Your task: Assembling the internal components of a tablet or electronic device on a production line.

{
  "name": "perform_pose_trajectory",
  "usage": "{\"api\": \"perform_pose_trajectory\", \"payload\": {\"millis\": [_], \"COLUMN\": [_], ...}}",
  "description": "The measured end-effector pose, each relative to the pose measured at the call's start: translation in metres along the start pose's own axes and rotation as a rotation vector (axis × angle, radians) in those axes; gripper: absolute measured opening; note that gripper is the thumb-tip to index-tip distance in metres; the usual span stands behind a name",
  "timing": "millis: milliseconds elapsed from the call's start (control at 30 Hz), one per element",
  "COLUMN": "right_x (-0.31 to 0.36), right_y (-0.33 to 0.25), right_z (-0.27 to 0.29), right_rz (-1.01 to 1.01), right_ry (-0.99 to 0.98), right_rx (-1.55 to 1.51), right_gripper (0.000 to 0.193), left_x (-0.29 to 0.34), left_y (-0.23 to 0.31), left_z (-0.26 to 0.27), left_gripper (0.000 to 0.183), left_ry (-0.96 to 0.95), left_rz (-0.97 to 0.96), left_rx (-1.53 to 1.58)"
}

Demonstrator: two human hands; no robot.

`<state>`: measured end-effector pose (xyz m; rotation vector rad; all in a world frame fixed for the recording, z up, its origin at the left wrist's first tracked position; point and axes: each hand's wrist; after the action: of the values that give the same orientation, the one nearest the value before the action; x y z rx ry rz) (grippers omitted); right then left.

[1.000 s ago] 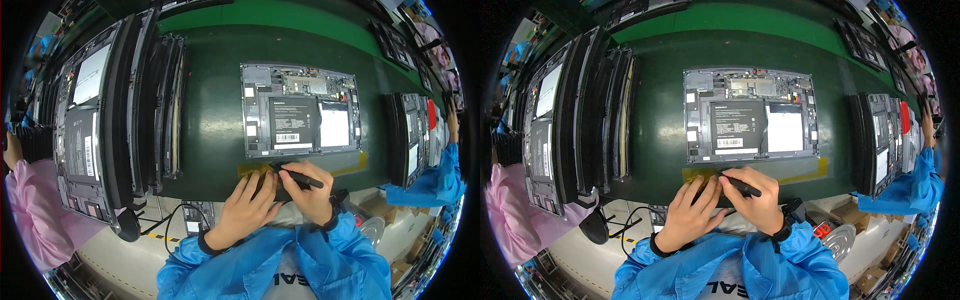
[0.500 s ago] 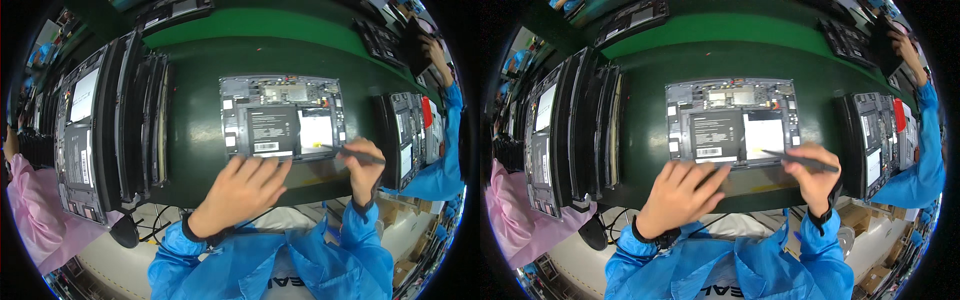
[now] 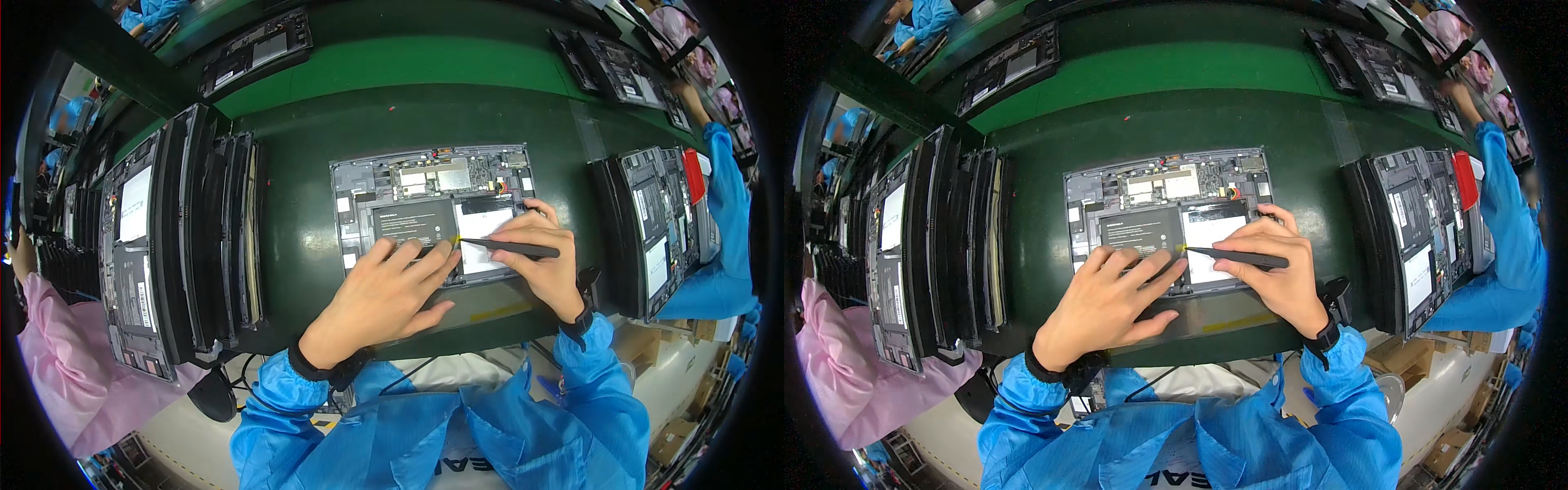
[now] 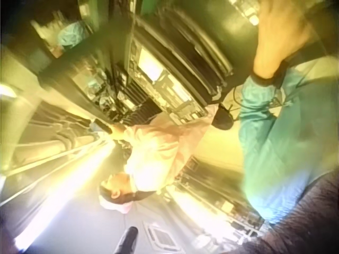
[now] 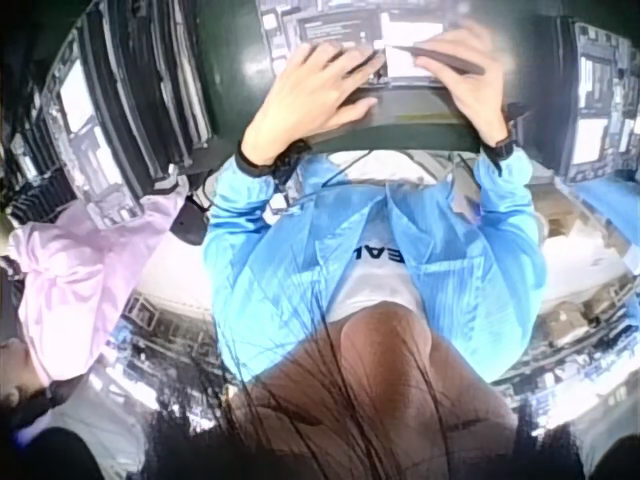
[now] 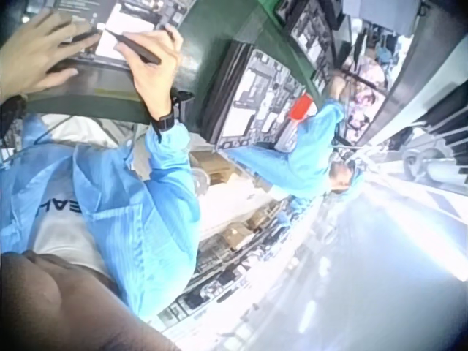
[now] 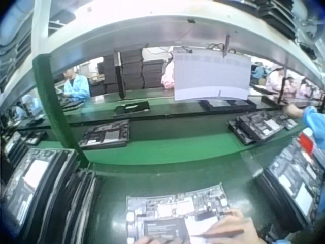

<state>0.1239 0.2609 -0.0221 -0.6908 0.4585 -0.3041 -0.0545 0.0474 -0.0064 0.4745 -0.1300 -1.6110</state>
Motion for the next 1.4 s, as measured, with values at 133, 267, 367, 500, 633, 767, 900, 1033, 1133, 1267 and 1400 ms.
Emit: {"api": "perform_pose_trajectory", "payload": {"millis": [133, 267, 367, 500, 633, 767, 900, 1033, 1133, 1267, 1400], "right_x": [0.002, 0.009, 0.027, 0.085, 0.101, 0.095, 0.089, 0.09, 0.092, 0.093, 0.109], "right_y": [-0.003, -0.001, -0.008, -0.053, -0.076, -0.088, -0.098, -0.104, -0.109, -0.111, -0.088], "right_z": [-0.001, -0.003, -0.005, -0.017, -0.058, -0.073, -0.08, -0.083, -0.083, -0.075, -0.048], "right_rz": [0.002, -0.083, -0.335, -0.46, -0.314, -0.232, -0.218, -0.086, -0.043, 0.015, -0.033], "right_ry": [0.012, 0.184, 0.286, 0.188, 0.044, 0.036, 0.024, 0.063, 0.072, 0.066, 0.257], "right_rx": [0.049, 0.01, -0.274, -0.49, -0.301, -0.212, -0.164, -0.082, 0.013, 0.048, 0.011], "right_gripper": [0.018, 0.014, 0.016, 0.014, 0.021, 0.021, 0.019, 0.021, 0.026, 0.032, 0.031], "left_x": [-0.005, -0.012, -0.007, 0.064, 0.111, 0.119, 0.119, 0.115, 0.114, 0.112, 0.108], "left_y": [-0.001, -0.001, 0.003, 0.032, 0.026, 0.031, 0.033, 0.038, 0.036, 0.036, 0.039], "left_z": [0.004, 0.006, 0.002, -0.006, -0.016, -0.03, -0.035, -0.038, -0.038, -0.039, -0.03], "left_gripper": [0.057, 0.052, 0.046, 0.037, 0.044, 0.049, 0.049, 0.048, 0.048, 0.049, 0.049], "left_ry": [0.001, -0.016, -0.047, 0.1, 0.119, 0.154, 0.217, 0.224, 0.221, 0.23, 0.222], "left_rz": [-0.066, -0.071, -0.073, -0.178, 0.103, 0.192, 0.218, 0.233, 0.23, 0.255, 0.273], "left_rx": [0.02, 0.072, 0.105, 0.074, -0.01, -0.04, 0.027, -0.023, -0.052, -0.048, -0.031]}}
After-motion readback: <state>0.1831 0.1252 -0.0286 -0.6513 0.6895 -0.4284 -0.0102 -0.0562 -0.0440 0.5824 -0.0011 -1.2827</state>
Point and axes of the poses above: each hand's wrist, its own x-axis away from the middle knuckle, its own z-axis out of the back of the hand, y = z × x, and after that the axes turned 10 degrees about x, right-handed
